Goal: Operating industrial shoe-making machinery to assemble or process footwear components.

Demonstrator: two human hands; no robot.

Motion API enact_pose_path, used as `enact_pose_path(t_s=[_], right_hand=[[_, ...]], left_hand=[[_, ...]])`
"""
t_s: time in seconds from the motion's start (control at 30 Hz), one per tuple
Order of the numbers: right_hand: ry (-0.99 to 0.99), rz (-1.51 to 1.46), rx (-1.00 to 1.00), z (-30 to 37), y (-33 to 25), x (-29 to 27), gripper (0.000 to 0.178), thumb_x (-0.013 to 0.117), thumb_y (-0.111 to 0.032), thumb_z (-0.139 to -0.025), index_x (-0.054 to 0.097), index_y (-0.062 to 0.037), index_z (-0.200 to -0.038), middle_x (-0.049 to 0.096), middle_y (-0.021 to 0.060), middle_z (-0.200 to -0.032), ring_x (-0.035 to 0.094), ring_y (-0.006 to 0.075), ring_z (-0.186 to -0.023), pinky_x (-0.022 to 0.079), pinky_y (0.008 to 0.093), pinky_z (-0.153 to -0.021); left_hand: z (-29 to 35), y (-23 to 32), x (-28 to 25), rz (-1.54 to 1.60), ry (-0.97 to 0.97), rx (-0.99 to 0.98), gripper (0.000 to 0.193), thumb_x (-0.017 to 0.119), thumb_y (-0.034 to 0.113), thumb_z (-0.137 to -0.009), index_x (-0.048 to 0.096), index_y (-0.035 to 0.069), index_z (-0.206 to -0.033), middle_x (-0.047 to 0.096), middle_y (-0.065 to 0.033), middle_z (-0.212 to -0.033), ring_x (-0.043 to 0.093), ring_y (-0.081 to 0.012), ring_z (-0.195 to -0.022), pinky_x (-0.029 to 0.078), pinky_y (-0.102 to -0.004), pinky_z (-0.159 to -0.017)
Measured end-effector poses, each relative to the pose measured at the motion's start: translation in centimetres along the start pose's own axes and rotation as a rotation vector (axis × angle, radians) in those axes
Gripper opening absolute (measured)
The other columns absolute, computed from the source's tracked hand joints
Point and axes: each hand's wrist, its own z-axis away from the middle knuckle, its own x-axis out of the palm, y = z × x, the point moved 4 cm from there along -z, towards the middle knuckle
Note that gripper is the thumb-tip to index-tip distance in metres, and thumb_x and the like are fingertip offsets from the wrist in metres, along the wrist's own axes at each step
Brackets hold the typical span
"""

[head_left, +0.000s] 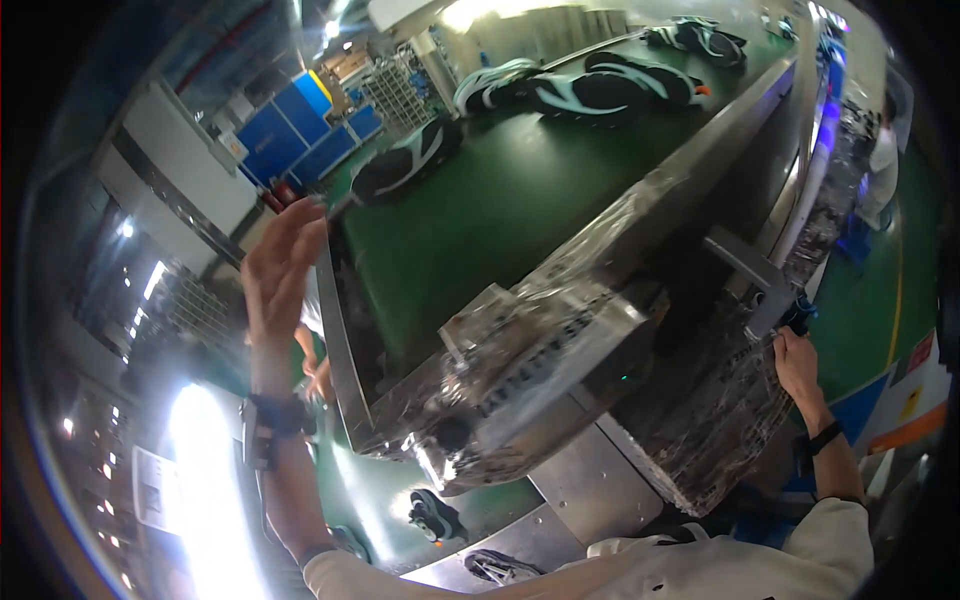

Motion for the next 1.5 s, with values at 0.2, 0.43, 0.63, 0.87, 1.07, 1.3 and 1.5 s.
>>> enact_pose_path(t_s=[0.2, 0.43, 0.63, 0.87, 1.07, 1.3, 1.5], right_hand=[[0.225, -0.339, -0.078, 0.8, -1.4, -1.8, 0.018, 0.063, -0.017, -0.086, 0.065, -0.0031, -0.098, 0.068, 0.0189, -0.085, 0.065, 0.0390, -0.079, 0.050, 0.0475, -0.070], [0.211, -0.511, -0.134, 0.9, -2.6, -2.6, 0.023, 0.068, -0.015, -0.080, 0.062, -0.0026, -0.100, 0.065, 0.0178, -0.077, 0.065, 0.0368, -0.073, 0.050, 0.0469, -0.066], [0.160, -0.514, -0.129, 1.0, -1.5, -2.6, 0.026, 0.069, -0.016, -0.080, 0.059, -0.0005, -0.098, 0.063, 0.0149, -0.073, 0.064, 0.0321, -0.069, 0.051, 0.0435, -0.062], [0.169, -0.564, -0.241, 1.0, -3.1, -3.7, 0.026, 0.071, -0.016, -0.078, 0.060, -0.0012, -0.096, 0.063, 0.0149, -0.073, 0.064, 0.0319, -0.069, 0.051, 0.0429, -0.062], [0.170, -0.715, -0.284, 1.5, -1.3, -3.5, 0.035, 0.072, -0.012, -0.078, 0.059, -0.0034, -0.109, 0.065, 0.0163, -0.098, 0.064, 0.0358, -0.089, 0.052, 0.0440, -0.074], [0.225, -1.275, -0.703, 3.2, -3.3, -10.0, 0.081, 0.081, -0.039, -0.076, 0.043, -0.0036, -0.139, 0.052, 0.0190, -0.137, 0.051, 0.0367, -0.125, 0.040, 0.0447, -0.105], [-0.314, -1.709, -0.643, 9.4, -5.8, -9.1, 0.076, 0.085, -0.024, -0.072, 0.048, 0.0011, -0.134, 0.061, 0.0128, -0.124, 0.058, 0.0176, -0.112, 0.045, 0.0323, -0.099]], left_hand=[[-9.3, 9.5, 20.5, -0.421, -0.393, 0.275, 0.069, 0.075, 0.042, -0.083, 0.052, 0.001, -0.134, 0.057, -0.0176, -0.133, 0.054, -0.0278, -0.125, 0.045, -0.0422, -0.102], [-17.9, 4.1, 35.9, -1.013, -0.465, 0.581, 0.068, 0.062, 0.052, -0.087, 0.051, 0.005, -0.134, 0.044, -0.0226, -0.142, 0.042, -0.0431, -0.130, 0.040, -0.0586, -0.100], [-16.4, -0.8, 36.5, -0.876, -0.336, 0.155, 0.059, 0.068, 0.034, -0.080, 0.056, 0.003, -0.129, 0.054, -0.0221, -0.129, 0.052, -0.0416, -0.118, 0.045, -0.0530, -0.095], [-17.1, -7.1, 20.6, -0.420, 0.186, -0.193, 0.073, 0.083, 0.017, -0.062, 0.059, 0.000, -0.129, 0.070, -0.0219, -0.106, 0.068, -0.0335, -0.097, 0.051, -0.0387, -0.092], [-6.0, 10.9, 16.8, -0.011, 0.106, -0.307, 0.046, 0.071, 0.022, -0.086, 0.062, -0.004, -0.122, 0.070, -0.0130, -0.099, 0.068, -0.0173, -0.080, 0.054, -0.0260, -0.068], [10.4, 20.7, 18.2, 0.313, 0.041, -0.407, 0.033, 0.058, 0.017, -0.096, 0.060, -0.008, -0.118, 0.070, -0.0123, -0.098, 0.069, -0.0150, -0.081, 0.056, -0.0257, -0.068], [20.1, 13.4, 30.3, 0.150, -0.036, -0.478, 0.035, 0.058, 0.031, -0.099, 0.066, 0.002, -0.117, 0.068, -0.0009, -0.091, 0.058, -0.0045, -0.073, 0.046, -0.0197, -0.061]])
